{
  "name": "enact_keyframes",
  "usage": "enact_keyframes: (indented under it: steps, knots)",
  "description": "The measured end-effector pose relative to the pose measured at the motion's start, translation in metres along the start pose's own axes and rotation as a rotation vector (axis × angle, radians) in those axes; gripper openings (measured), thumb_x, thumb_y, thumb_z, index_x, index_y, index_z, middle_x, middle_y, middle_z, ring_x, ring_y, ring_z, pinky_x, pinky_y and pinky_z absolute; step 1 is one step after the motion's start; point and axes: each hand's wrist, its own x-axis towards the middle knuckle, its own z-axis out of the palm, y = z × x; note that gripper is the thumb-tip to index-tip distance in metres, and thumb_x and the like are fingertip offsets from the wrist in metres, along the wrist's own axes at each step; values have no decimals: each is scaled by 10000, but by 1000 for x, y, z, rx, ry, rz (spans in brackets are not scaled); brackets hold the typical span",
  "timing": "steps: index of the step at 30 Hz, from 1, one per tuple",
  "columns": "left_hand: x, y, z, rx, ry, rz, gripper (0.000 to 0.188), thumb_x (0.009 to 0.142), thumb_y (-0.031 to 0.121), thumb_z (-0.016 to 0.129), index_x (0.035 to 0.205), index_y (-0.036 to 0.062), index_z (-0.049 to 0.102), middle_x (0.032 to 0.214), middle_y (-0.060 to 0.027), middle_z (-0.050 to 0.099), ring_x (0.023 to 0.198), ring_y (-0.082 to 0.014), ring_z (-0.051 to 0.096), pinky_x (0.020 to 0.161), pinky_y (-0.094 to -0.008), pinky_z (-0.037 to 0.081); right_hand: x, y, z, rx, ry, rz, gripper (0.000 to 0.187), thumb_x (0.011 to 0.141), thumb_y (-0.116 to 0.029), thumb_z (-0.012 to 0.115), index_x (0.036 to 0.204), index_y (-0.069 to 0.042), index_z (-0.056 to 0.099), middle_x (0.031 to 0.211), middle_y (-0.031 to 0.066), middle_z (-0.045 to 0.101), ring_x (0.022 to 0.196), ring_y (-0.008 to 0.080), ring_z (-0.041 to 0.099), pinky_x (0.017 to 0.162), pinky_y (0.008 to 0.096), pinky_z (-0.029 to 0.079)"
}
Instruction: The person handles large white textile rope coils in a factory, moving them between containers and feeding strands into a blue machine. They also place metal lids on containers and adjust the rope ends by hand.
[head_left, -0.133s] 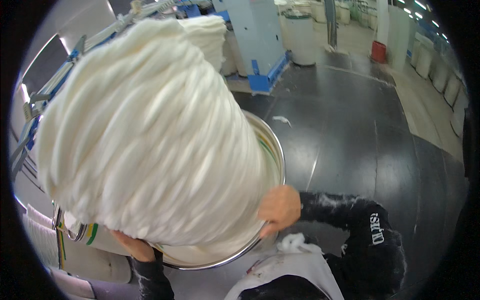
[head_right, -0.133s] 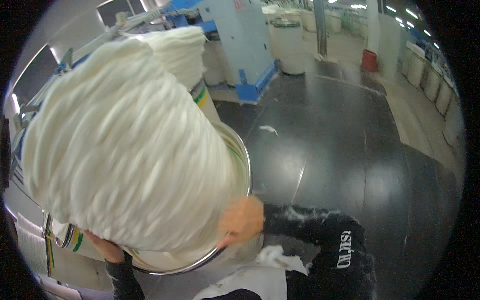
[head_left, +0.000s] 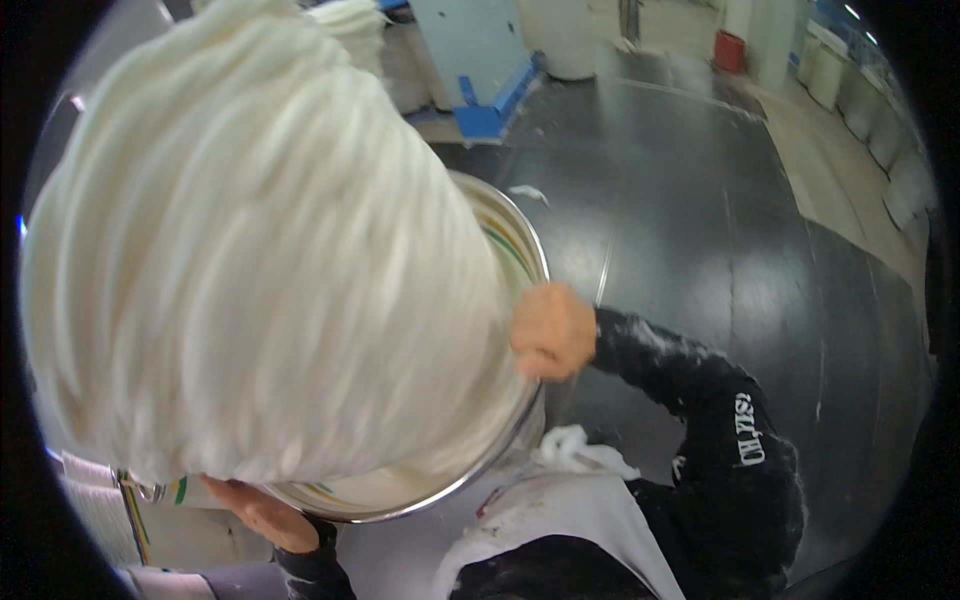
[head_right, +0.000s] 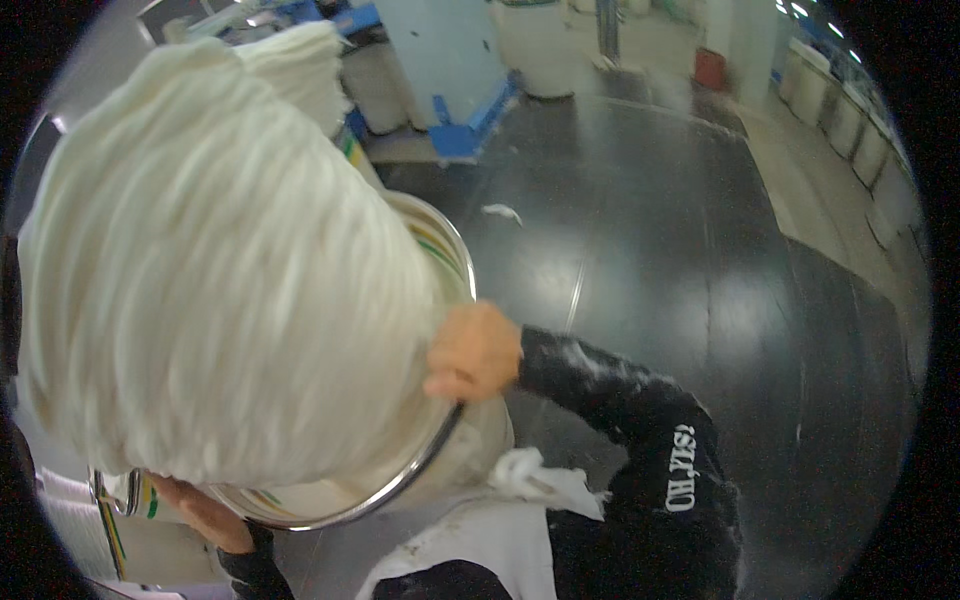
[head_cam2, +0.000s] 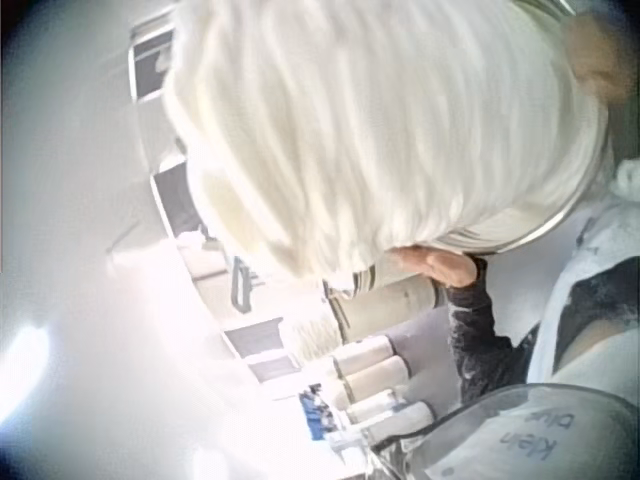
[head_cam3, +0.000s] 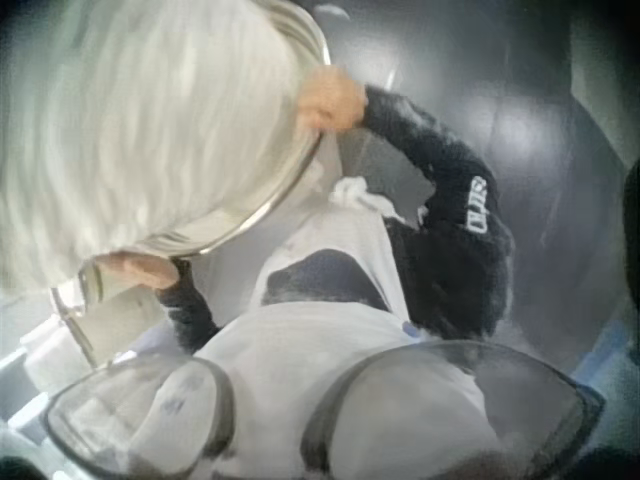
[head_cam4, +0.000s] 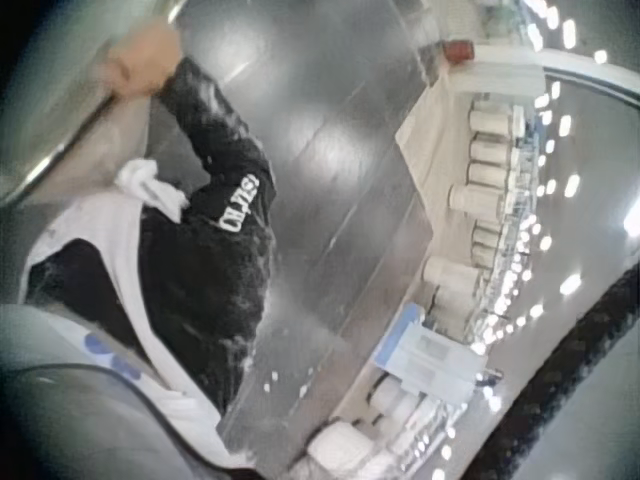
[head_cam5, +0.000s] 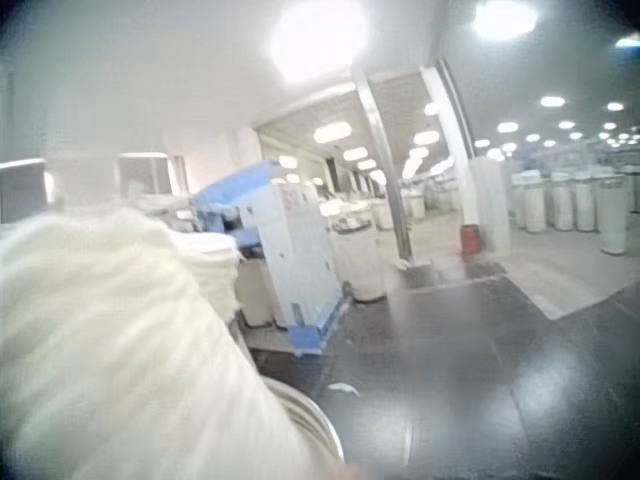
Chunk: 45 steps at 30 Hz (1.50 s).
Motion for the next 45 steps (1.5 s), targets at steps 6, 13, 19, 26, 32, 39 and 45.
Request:
enact_keyframes:
  steps: [6,13,19,26,32,39,45]
  knots:
    - [-9,19,33,35,188,318,751,949,492,466,1386,-96,302,1399,-211,408,1243,-349,456,1031,-450,353,-14,83,-38,141,167,-107,417,919,-350,518,599,-89,459,569,75,444,523,281,461,513,379,347]
    - [-37,23,6,-82,-325,22,515,931,345,536,1230,-69,469,1140,-194,569,1001,-276,577,871,-389,463,-23,121,-53,229,270,-207,435,954,-322,447,589,-85,433,550,66,413,481,282,434,483,373,342]
    - [-8,90,32,-78,-960,-268,455,887,271,633,1174,-66,528,1060,-174,626,959,-270,615,840,-373,494,-20,181,-79,284,223,-186,393,952,-265,422,611,-75,463,563,85,458,507,296,473,516,392,379]
    - [26,168,104,-66,-1243,-245,351,814,185,751,996,-88,625,949,-155,675,860,-221,662,721,-323,547,-4,252,-100,361,119,-136,397,941,-287,427,620,-63,491,584,118,516,582,346,514,586,422,400]
    - [28,234,160,280,-1880,-328,497,856,221,696,1253,-25,525,1162,-186,626,1061,-286,615,908,-372,483,-15,283,-103,449,189,-112,385,938,-266,409,629,-47,479,619,139,509,630,348,483,648,425,398]
    - [33,272,259,-299,-1982,-322,492,935,143,472,1380,-50,392,1340,-262,482,1253,-379,457,1082,-402,323,-6,356,-107,760,277,170,362,925,-257,399,741,1,575,684,98,557,738,252,543,901,388,409]
    - [19,334,330,-304,-1772,-359,474,937,154,481,1351,-65,411,1326,-263,481,1257,-362,450,1077,-390,319,18,441,-97,1186,316,254,277,983,-232,441,978,-8,604,933,77,644,938,163,581,1009,337,393]
